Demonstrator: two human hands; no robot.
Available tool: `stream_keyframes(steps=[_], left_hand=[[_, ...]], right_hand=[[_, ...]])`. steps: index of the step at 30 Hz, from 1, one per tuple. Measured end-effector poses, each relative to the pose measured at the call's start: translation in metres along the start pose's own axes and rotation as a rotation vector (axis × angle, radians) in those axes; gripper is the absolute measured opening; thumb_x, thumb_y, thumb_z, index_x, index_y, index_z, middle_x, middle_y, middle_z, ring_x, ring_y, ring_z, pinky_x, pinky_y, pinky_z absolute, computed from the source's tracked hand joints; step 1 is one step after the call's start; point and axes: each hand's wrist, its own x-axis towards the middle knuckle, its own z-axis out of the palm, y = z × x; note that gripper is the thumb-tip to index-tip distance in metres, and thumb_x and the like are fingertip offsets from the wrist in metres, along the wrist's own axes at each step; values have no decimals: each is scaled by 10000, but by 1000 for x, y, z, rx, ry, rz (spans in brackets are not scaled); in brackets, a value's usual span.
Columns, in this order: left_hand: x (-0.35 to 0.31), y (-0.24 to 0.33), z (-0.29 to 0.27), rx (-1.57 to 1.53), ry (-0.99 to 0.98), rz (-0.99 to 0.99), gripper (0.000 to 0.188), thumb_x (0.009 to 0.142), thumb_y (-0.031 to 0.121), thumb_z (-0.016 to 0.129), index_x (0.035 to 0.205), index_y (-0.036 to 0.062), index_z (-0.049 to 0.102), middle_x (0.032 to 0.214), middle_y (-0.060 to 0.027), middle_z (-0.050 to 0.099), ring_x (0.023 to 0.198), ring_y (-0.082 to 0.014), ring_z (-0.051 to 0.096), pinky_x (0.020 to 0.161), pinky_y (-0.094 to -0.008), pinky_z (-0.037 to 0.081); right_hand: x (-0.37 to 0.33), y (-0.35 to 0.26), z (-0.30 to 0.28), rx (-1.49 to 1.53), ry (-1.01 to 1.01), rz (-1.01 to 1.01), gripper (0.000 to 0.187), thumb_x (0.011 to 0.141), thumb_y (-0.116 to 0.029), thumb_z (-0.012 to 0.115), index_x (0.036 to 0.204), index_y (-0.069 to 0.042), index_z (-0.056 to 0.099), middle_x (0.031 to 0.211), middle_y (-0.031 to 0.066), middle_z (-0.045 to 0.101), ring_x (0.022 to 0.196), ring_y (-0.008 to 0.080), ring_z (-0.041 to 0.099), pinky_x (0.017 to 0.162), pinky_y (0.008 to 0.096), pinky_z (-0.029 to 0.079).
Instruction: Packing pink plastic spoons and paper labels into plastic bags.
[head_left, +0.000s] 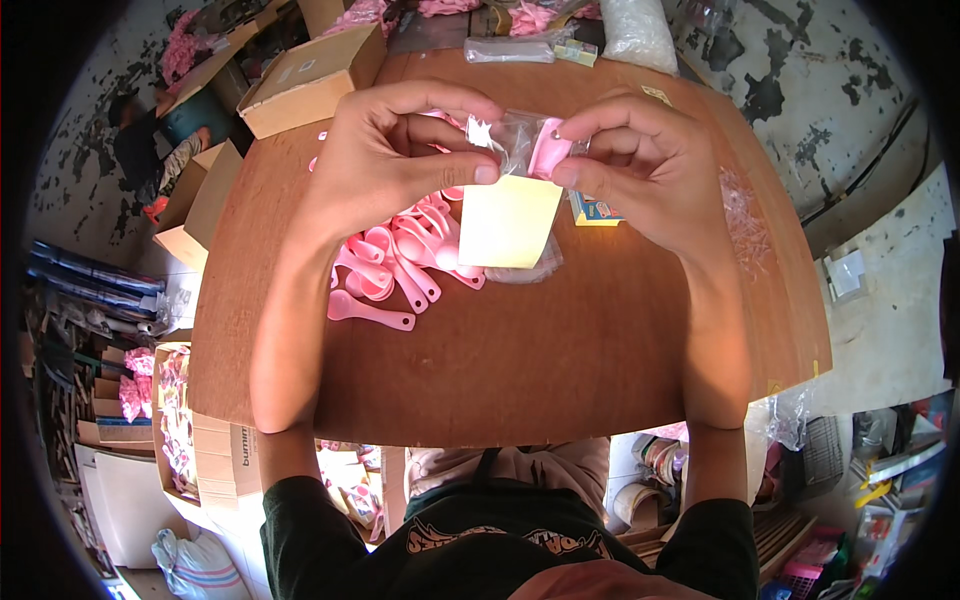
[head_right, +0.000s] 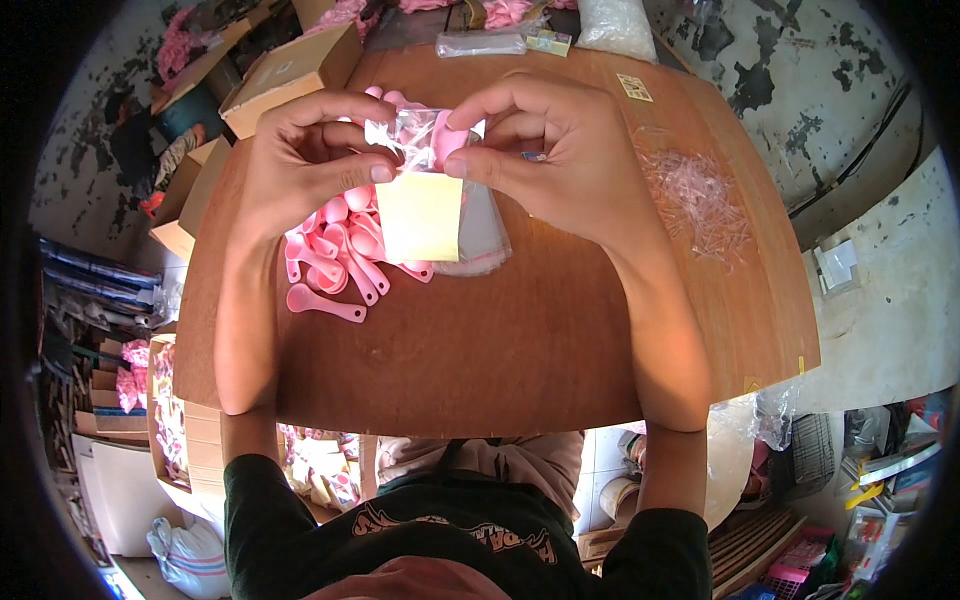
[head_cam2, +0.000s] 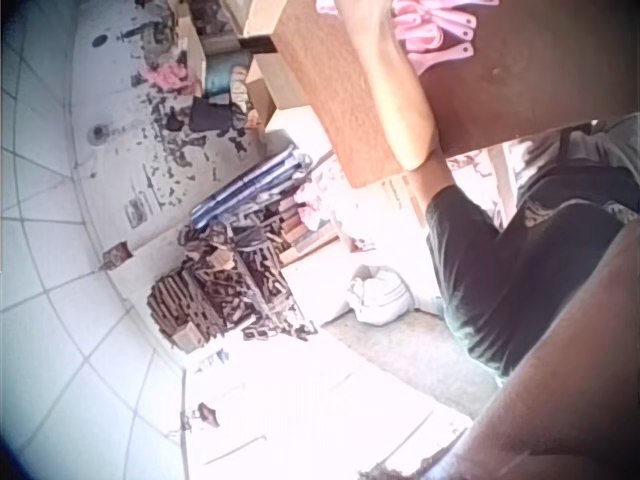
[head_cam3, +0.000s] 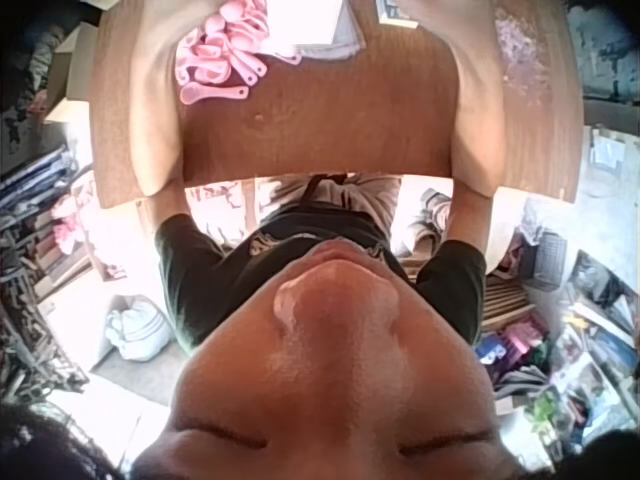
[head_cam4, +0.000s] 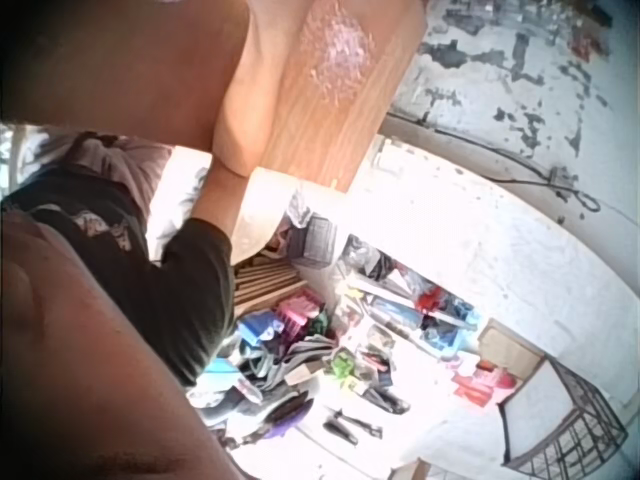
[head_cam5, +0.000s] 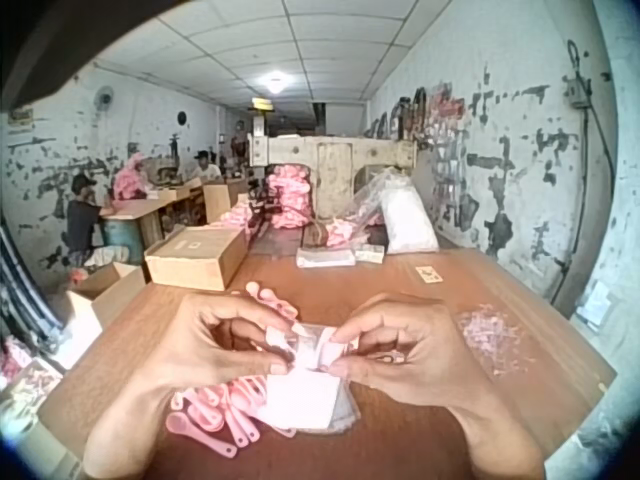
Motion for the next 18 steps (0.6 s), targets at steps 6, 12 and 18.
stream_keyframes(steps=[6, 12, 18], left_hand=[[1, 2, 0, -141, -19, -11, 251, 818, -59, 706, 1062, -45, 645, 1048, -102, 672, 877, -124, 667, 741, -217, 554], [-5, 27, -43, 190, -220, -183, 246, 806, 79, 749, 1022, 4, 660, 887, -58, 673, 780, -122, 651, 690, -222, 527], [-61, 84, -140, -550, -387, 645, 227, 782, 180, 767, 1001, 156, 710, 726, 91, 659, 601, 3, 582, 519, -166, 418]], right_hand=[[0, -2, 3, 77, 32, 31, 244, 813, 31, 723, 1041, 40, 637, 966, 86, 685, 830, 94, 660, 697, 197, 514], [0, -13, 1, 125, 127, 54, 316, 825, 3, 720, 1122, 22, 614, 979, 77, 634, 836, 98, 649, 698, 199, 511], [6, -13, -11, 52, 157, 44, 302, 851, -45, 703, 1133, 21, 616, 963, 73, 631, 815, 101, 645, 711, 217, 514]])
